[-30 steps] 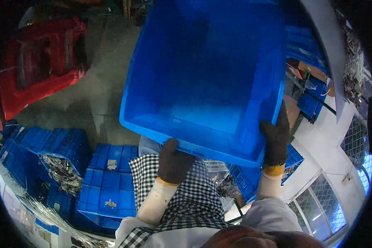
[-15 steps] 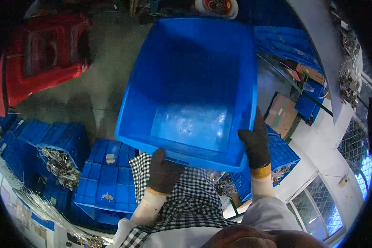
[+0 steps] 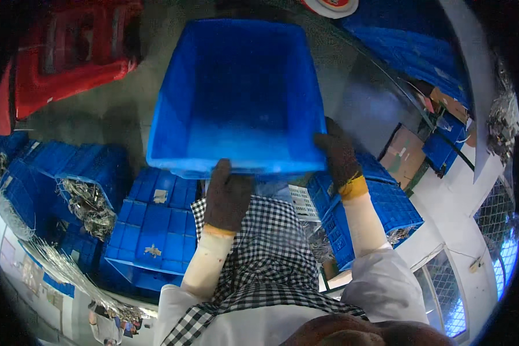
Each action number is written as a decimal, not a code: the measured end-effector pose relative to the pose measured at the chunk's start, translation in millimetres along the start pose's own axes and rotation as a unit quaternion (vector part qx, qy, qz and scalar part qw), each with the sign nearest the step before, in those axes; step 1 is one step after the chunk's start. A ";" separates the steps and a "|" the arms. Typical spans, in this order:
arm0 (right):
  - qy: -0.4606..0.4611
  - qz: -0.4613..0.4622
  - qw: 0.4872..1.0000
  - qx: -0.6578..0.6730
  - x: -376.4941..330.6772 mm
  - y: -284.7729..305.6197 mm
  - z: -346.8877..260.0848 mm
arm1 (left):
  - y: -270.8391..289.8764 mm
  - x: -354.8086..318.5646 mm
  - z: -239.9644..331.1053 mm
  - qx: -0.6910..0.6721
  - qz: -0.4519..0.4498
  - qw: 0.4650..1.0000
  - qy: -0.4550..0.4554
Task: Sorting and straightening bundles of electrical wires at a workstation.
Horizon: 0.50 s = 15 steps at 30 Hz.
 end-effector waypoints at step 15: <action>-0.097 0.065 0.993 0.036 -11.3 -18.9 3.4 | -64.0 -0.4 84.1 0.622 -0.100 0.671 -0.392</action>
Point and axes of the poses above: each hand's wrist, its own x-axis towards the middle knuckle, its own y-axis out of the back of the hand, z = x × y, the point moved 7 cm from there along x, towards the middle knuckle, and after that the axes turned 12 degrees about -y, right-handed, at the moved point
